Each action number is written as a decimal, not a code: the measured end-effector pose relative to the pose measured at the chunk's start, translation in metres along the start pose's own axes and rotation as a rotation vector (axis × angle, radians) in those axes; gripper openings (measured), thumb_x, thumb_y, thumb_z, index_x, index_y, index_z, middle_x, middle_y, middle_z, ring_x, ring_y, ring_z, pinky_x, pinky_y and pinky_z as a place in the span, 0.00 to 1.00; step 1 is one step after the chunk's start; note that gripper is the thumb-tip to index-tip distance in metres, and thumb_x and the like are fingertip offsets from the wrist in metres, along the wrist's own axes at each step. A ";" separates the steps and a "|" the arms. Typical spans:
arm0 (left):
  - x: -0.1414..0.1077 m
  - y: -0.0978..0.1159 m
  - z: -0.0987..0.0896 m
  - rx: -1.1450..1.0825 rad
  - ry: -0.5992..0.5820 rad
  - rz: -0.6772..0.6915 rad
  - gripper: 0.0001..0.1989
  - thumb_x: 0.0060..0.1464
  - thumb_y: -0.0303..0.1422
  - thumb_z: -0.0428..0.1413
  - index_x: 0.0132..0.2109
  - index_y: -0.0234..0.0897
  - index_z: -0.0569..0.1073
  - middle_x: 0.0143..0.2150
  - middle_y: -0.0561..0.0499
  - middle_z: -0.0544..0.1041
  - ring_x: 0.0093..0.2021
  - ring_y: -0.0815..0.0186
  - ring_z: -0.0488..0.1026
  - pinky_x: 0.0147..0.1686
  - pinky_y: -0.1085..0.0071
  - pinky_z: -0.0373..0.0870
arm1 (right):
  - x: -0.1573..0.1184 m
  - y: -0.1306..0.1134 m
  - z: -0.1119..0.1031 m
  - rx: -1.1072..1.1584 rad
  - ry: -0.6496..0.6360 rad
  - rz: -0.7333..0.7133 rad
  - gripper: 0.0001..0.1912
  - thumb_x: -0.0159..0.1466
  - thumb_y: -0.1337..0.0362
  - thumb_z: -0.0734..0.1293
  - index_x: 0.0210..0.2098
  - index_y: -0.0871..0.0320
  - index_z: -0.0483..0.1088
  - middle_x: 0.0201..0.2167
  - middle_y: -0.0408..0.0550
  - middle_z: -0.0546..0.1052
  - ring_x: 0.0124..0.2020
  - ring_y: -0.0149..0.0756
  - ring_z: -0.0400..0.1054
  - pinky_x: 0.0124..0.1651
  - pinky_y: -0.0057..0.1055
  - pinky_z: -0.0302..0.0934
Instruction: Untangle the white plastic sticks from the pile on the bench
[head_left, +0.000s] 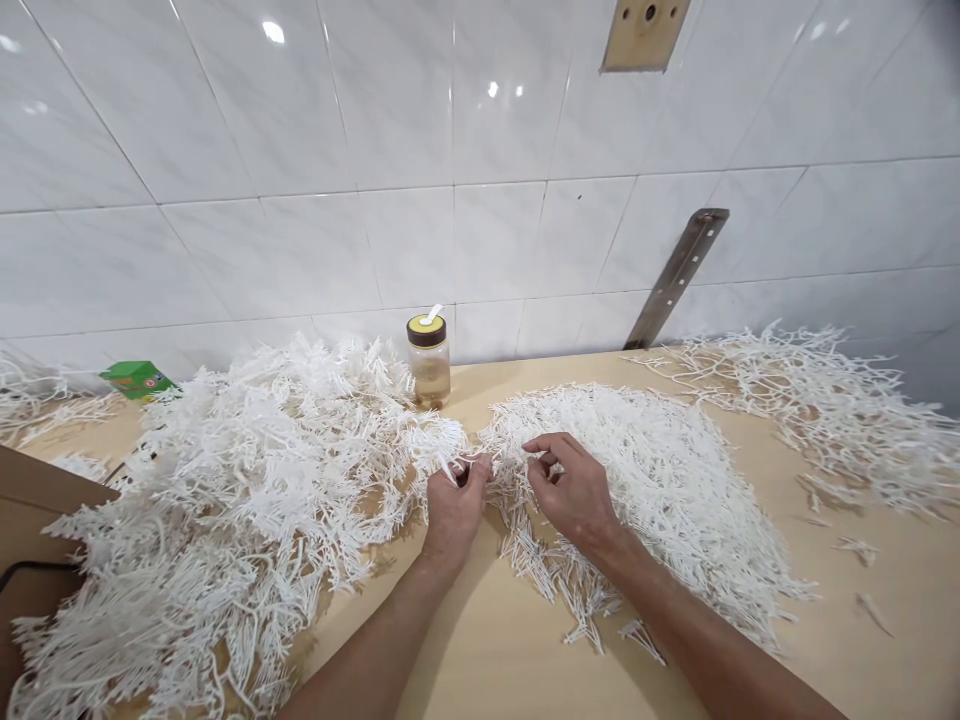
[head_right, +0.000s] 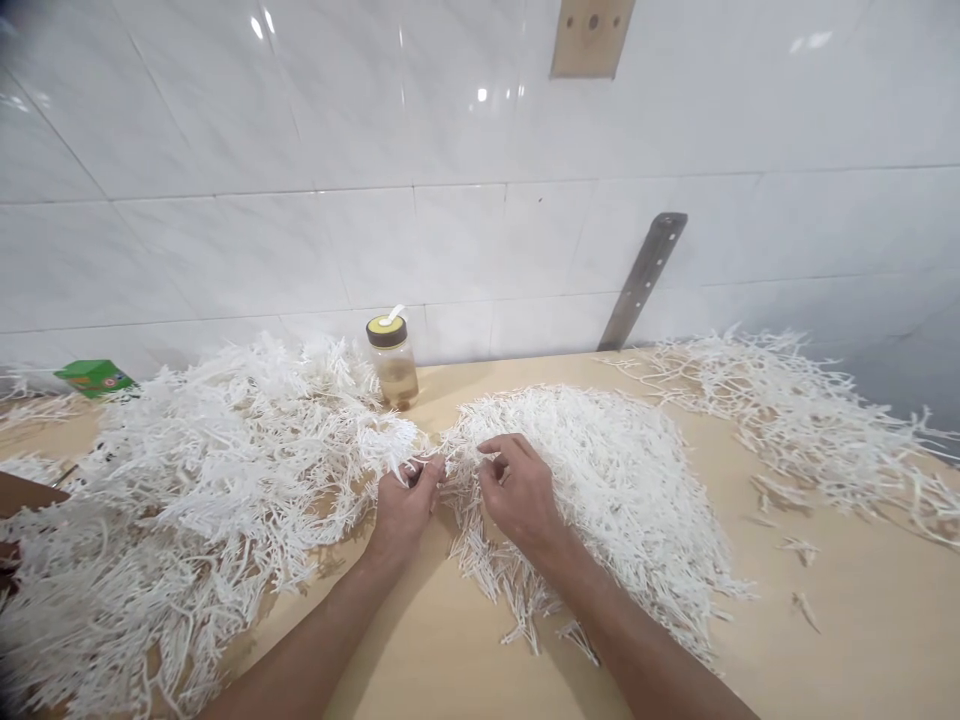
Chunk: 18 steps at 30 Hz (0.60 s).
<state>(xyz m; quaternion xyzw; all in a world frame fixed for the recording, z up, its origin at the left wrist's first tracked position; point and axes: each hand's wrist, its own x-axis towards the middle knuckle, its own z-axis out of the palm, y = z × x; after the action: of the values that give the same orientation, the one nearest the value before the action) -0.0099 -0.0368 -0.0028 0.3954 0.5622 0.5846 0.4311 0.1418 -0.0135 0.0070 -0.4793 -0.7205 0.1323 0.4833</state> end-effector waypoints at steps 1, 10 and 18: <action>0.000 0.000 0.000 0.002 -0.007 -0.004 0.21 0.49 0.48 0.60 0.24 0.34 0.71 0.15 0.58 0.60 0.18 0.73 0.55 0.21 0.74 0.54 | -0.001 -0.004 0.000 0.020 -0.025 -0.041 0.08 0.61 0.70 0.61 0.36 0.58 0.71 0.34 0.49 0.75 0.24 0.29 0.67 0.25 0.26 0.63; 0.003 -0.003 0.000 0.081 -0.032 0.005 0.21 0.48 0.47 0.60 0.21 0.36 0.67 0.14 0.58 0.59 0.18 0.73 0.56 0.21 0.74 0.55 | -0.004 -0.019 0.001 0.113 -0.138 -0.081 0.05 0.65 0.65 0.64 0.37 0.58 0.72 0.34 0.49 0.76 0.29 0.31 0.69 0.26 0.27 0.64; 0.000 -0.005 0.001 0.120 -0.020 0.042 0.21 0.50 0.47 0.59 0.21 0.37 0.66 0.15 0.57 0.61 0.19 0.72 0.58 0.22 0.74 0.56 | -0.005 -0.014 0.003 0.106 -0.156 -0.014 0.06 0.65 0.65 0.65 0.33 0.57 0.72 0.33 0.48 0.76 0.31 0.34 0.69 0.31 0.29 0.63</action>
<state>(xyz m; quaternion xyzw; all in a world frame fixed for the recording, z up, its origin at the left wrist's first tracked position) -0.0090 -0.0361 -0.0073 0.4381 0.5835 0.5548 0.3998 0.1312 -0.0243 0.0116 -0.4362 -0.7513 0.2040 0.4513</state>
